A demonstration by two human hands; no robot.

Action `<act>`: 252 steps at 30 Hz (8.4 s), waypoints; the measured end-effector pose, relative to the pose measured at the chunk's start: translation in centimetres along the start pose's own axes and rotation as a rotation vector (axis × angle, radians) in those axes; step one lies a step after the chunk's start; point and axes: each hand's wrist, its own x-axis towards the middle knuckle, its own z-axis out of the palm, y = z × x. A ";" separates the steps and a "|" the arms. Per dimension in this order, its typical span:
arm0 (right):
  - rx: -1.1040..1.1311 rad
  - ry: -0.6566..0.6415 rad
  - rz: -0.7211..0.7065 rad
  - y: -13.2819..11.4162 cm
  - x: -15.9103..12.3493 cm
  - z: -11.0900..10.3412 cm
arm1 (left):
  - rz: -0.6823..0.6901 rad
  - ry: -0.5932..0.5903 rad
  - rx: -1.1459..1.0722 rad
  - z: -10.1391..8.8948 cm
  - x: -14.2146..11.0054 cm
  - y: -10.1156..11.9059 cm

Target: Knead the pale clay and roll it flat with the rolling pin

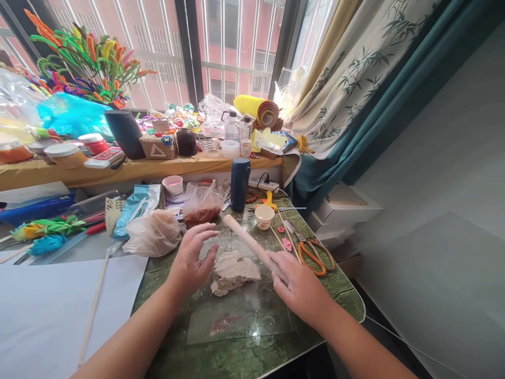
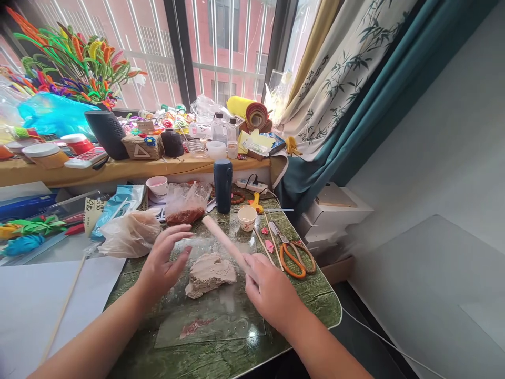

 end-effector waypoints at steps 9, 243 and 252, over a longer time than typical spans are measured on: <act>-0.150 -0.219 -0.025 -4.0 1.7 -0.7 | -0.048 -0.555 0.239 1.6 5.5 0.5; -0.201 0.007 -0.359 -2.0 -5.1 8.5 | -0.120 -0.591 0.377 -3.5 -7.1 0.8; -0.032 -0.048 -0.296 -2.9 -3.2 5.7 | -0.098 -0.636 0.430 -4.7 -3.3 1.1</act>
